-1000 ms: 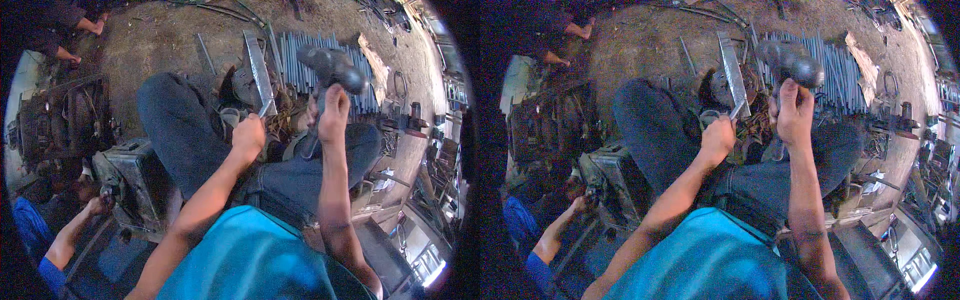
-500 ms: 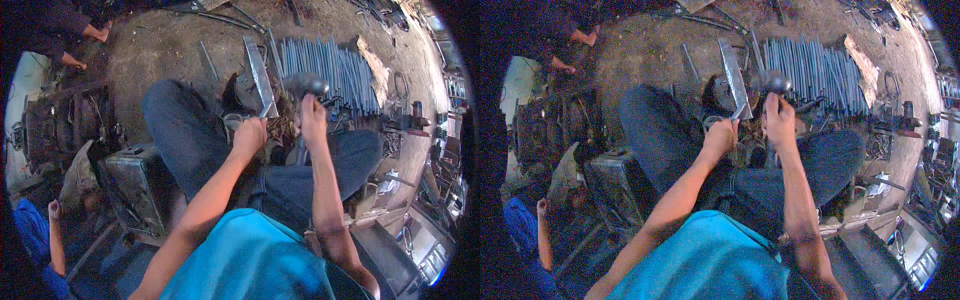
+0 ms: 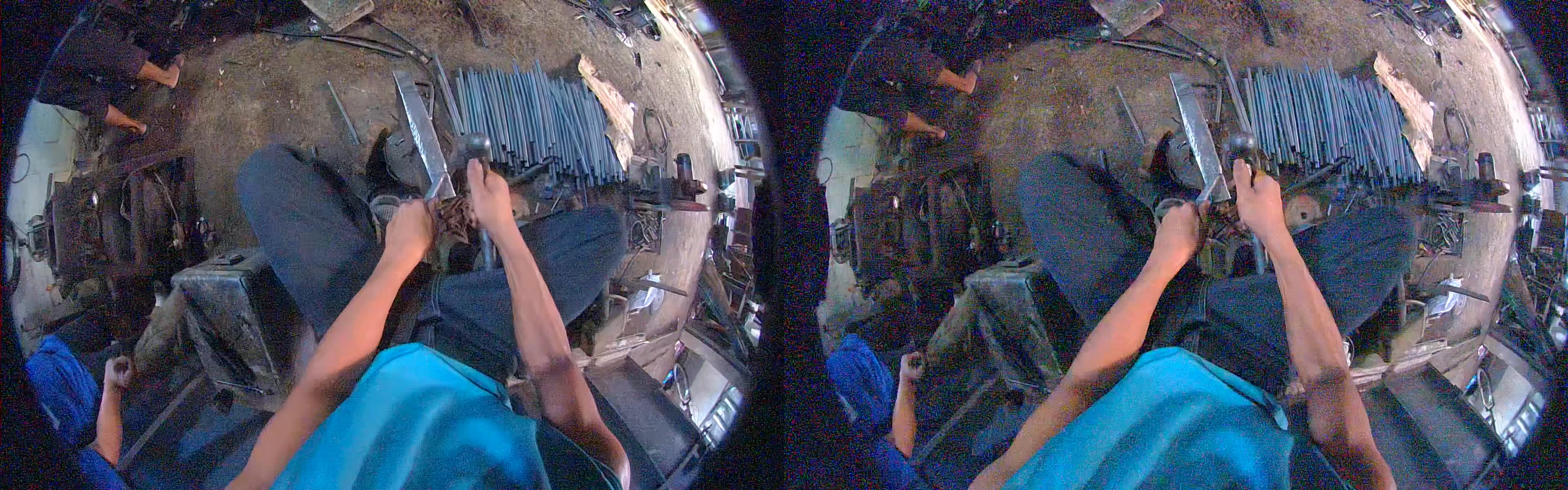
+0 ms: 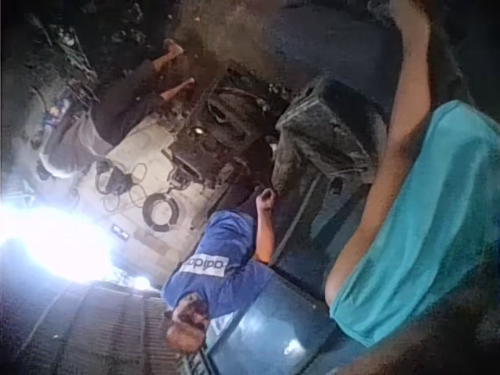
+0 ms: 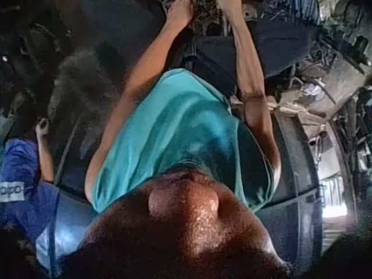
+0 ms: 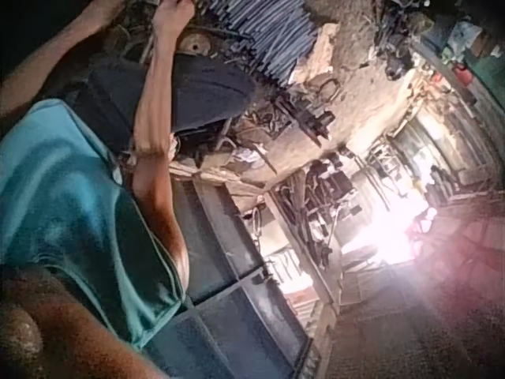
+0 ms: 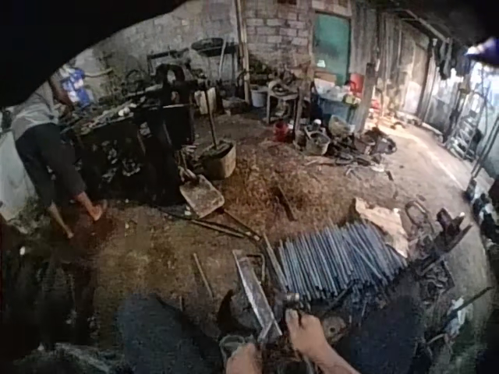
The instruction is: The person is manually straightening metal rods using a hammer and a specialized metal block/jig.
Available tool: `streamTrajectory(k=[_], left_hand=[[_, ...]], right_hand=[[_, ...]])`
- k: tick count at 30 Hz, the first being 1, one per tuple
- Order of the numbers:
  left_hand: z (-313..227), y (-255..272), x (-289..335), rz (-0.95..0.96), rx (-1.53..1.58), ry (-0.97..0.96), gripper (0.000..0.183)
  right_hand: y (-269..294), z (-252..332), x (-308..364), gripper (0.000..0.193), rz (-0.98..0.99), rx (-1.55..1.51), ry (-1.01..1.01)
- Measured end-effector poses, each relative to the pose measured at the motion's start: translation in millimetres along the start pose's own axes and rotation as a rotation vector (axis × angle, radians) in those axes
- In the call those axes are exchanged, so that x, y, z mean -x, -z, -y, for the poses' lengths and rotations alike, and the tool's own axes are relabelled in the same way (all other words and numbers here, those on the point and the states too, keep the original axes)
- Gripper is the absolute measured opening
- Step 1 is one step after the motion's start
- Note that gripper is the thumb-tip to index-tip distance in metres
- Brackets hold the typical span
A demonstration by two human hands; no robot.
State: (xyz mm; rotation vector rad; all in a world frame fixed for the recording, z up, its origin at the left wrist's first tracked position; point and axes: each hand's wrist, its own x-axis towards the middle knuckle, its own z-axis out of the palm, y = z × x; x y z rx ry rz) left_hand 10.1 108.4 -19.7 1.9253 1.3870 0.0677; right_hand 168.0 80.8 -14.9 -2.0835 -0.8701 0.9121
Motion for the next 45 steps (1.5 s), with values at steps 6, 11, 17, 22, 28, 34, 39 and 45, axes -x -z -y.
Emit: streamTrajectory(k=[6,11,17,22,28,34,39,45], left_hand=[[1.2,3.4,-7.3,0.100,-0.048,0.106,0.052],[4.6,1.8,-14.2,0.155,-0.024,0.096,0.054],[7.0,-3.6,-6.3,0.143,-0.030,0.147,0.055],[-1.7,8.5,-9.7,0.186,-0.022,0.169,0.057],[1.5,5.1,-15.6,0.206,0.029,0.165,0.058],[-8.8,4.5,-15.5,0.219,-0.040,0.232,0.058],[18.7,-2.7,-26.2,0.312,0.112,0.106,0.062],[24.9,-2.8,-29.0,0.283,0.197,0.122,0.064]], right_hand=[[54.3,106.2,38.1,0.046,0.024,-0.574,0.188],[14.6,47.3,25.7,0.042,-0.377,0.005,0.658],[7.3,4.9,7.1,0.045,0.136,-0.553,-0.203],[61.3,81.7,32.1,0.043,0.083,-0.669,0.180],[17.1,16.9,24.6,0.038,-0.138,-0.434,0.217],[-8.1,-35.0,-4.5,0.046,0.112,-0.191,-0.265],[53.1,57.3,16.5,0.050,0.055,-0.594,0.005],[18.8,36.2,23.1,0.046,-0.025,-0.571,0.138]])
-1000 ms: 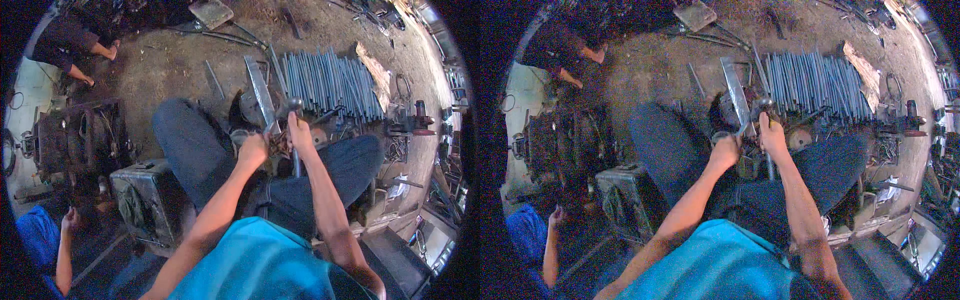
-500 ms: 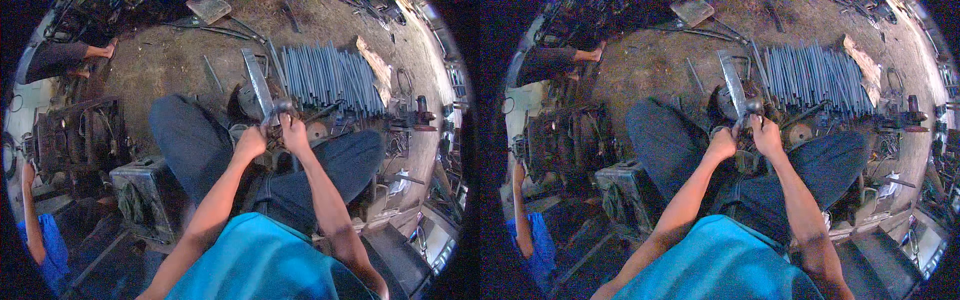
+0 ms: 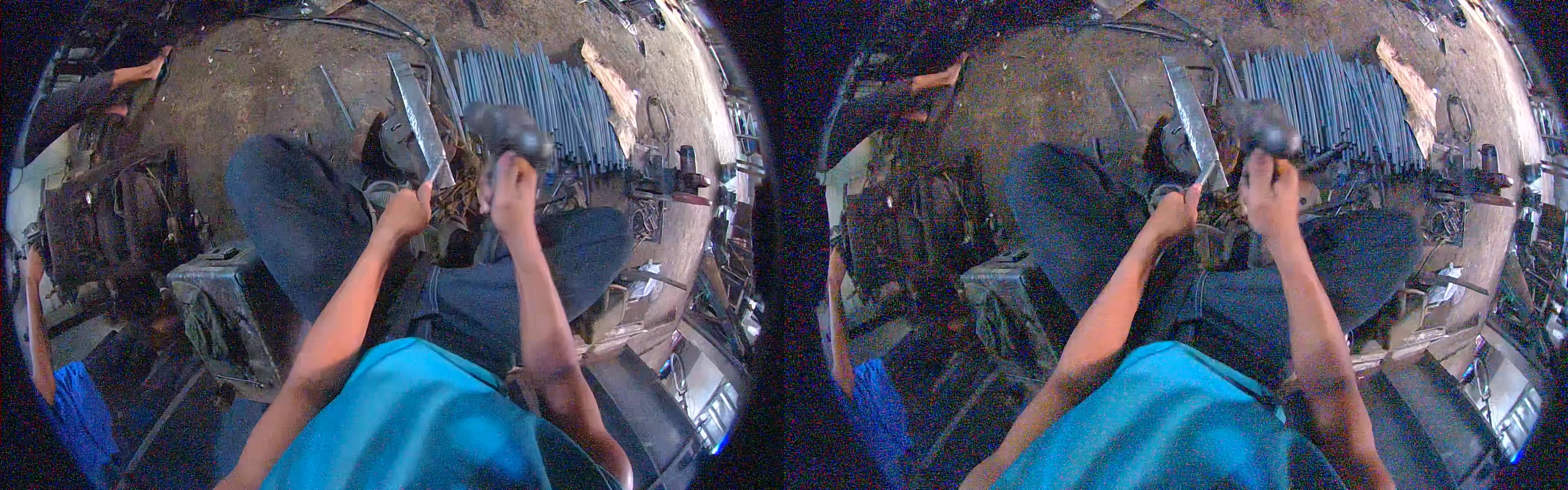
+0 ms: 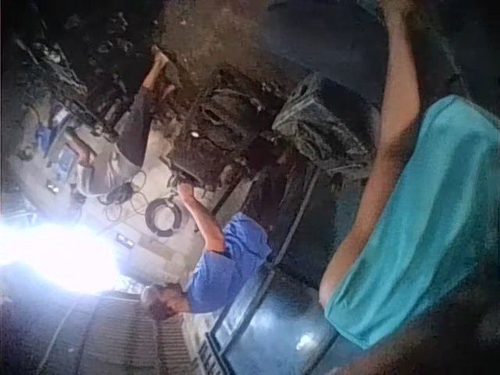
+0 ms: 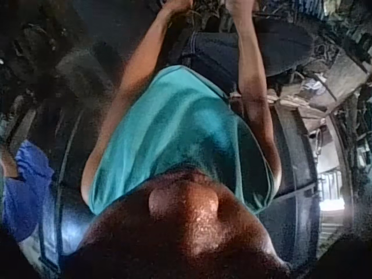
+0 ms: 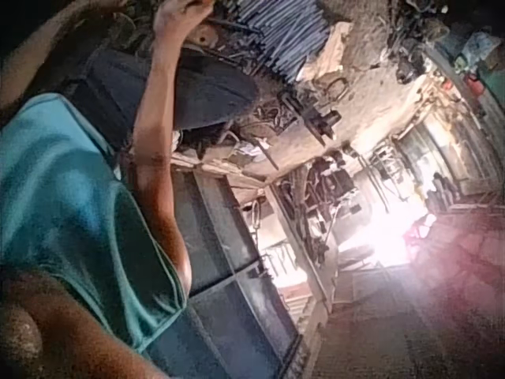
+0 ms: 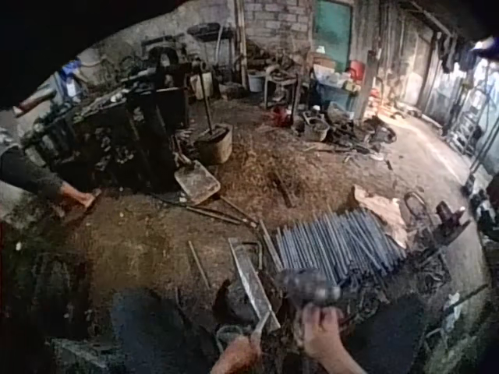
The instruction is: The person is manually straightening metal rods using a hammer and a specialized metal block/jig.
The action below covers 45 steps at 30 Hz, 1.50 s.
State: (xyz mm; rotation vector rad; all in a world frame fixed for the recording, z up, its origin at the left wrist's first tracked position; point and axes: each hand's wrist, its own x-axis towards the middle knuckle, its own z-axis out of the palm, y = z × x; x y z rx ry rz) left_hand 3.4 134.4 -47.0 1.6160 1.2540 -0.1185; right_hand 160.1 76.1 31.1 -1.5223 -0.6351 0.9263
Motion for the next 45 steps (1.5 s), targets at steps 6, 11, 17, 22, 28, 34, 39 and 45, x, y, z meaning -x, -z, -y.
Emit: streamTrajectory(k=[6,11,17,22,28,34,39,45], left_hand=[[12.0,-12.1,-9.4,-0.008,0.042,0.099,0.067],[-4.0,-9.3,-2.9,-0.013,0.000,0.135,0.069],[6.8,-9.6,-4.8,-0.017,-0.013,0.016,0.070],[0.0,-9.3,4.0,-0.037,0.037,0.011,0.067],[2.6,-11.2,-3.9,0.039,0.124,0.126,0.072],[-12.2,-7.6,6.3,-0.078,0.031,0.094,0.074],[19.2,-22.1,-8.3,-0.053,0.047,0.023,0.076],[15.8,-0.9,-12.9,0.235,0.276,0.264,0.072]], right_hand=[[3.0,-45.7,-2.7,0.042,0.059,-0.050,-0.425],[9.5,46.1,3.4,0.043,0.056,-0.087,-0.047],[-1.6,41.5,10.8,0.040,0.062,-0.264,0.120],[3.0,-59.5,6.7,0.047,-0.007,0.369,-0.138],[5.2,32.9,12.8,0.050,0.045,-0.084,-0.068],[5.5,55.9,13.2,0.045,0.062,0.001,0.198],[-4.6,-49.6,-2.1,0.038,0.023,0.424,-0.039],[-0.4,36.8,-0.7,0.046,-0.016,-0.072,-0.106]])
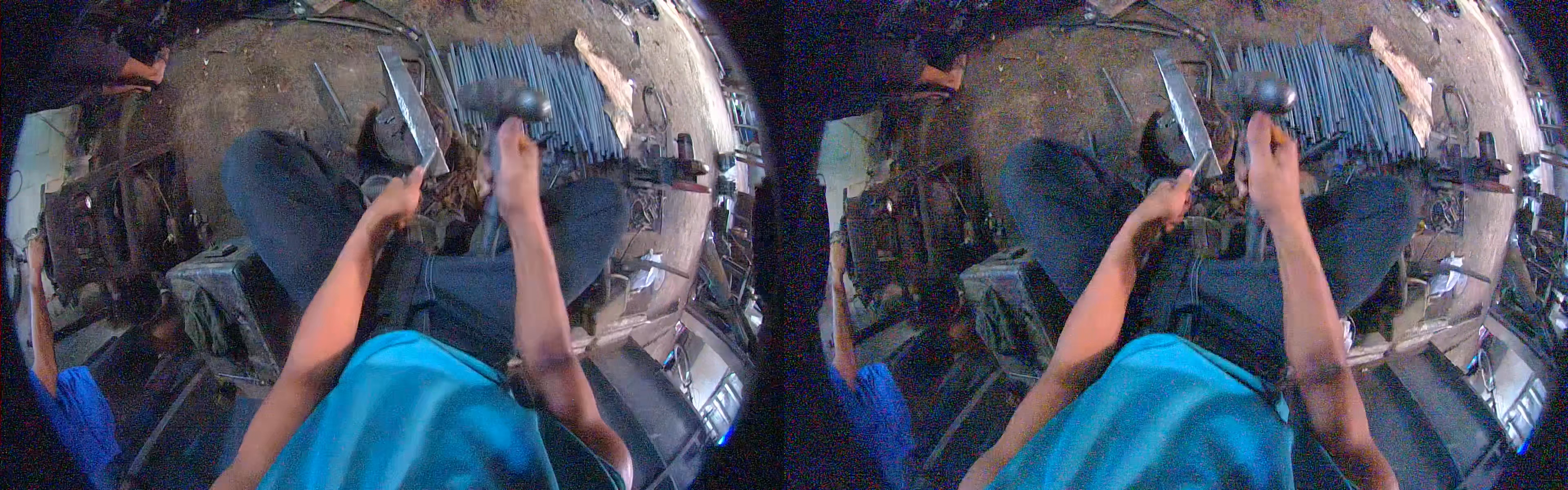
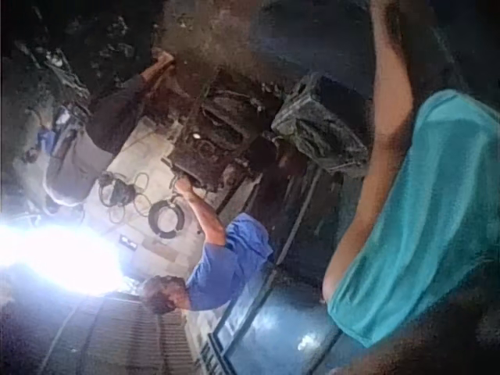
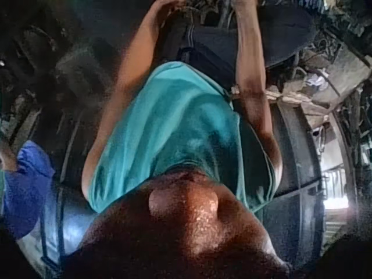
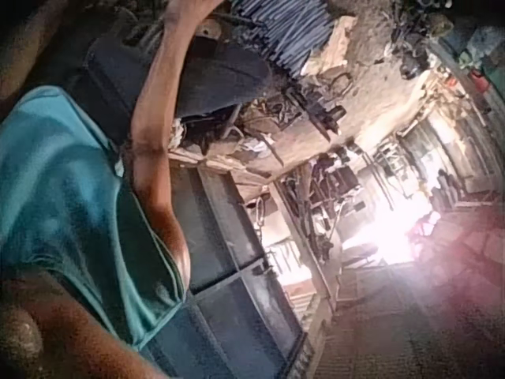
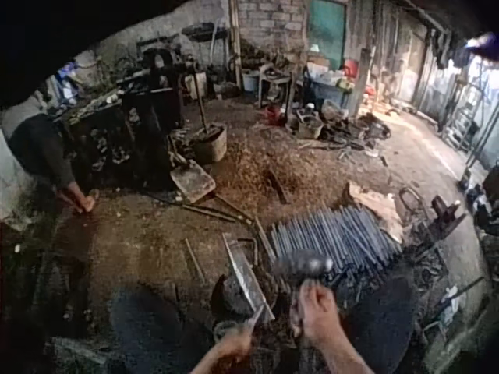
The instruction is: The person is manually straightening metal rods using a hammer and a specialized metal block/jig.
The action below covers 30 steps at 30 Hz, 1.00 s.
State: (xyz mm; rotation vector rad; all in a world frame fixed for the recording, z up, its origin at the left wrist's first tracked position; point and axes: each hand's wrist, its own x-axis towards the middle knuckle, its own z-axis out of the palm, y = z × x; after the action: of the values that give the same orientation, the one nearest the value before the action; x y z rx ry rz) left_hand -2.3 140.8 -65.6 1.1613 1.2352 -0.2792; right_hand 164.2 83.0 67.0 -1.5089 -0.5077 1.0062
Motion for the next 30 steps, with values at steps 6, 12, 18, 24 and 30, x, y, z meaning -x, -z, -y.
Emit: streamTrajectory(k=[6,12,18,24,30], left_hand=[[-9.9,-2.1,16.2,-0.083,0.069,-0.012,0.062],[-2.7,-10.2,-3.2,-0.233,-0.029,-0.214,0.067],[0.5,-4.5,8.8,-0.040,0.100,-0.110,0.056],[-5.7,-4.3,19.6,-0.174,0.061,-0.188,0.056],[6.1,-6.9,-0.6,-0.264,-0.235,-0.320,0.067]], right_hand=[[-5.7,55.5,7.8,0.048,0.046,-0.061,0.378],[-0.9,-91.0,-12.0,0.048,-0.024,0.342,-0.036],[-0.3,6.7,4.6,0.042,0.044,-0.018,-0.021],[-13.0,39.8,17.9,0.042,0.033,-0.116,0.227],[-2.1,-104.1,-14.9,0.049,-0.050,0.383,-0.044]])
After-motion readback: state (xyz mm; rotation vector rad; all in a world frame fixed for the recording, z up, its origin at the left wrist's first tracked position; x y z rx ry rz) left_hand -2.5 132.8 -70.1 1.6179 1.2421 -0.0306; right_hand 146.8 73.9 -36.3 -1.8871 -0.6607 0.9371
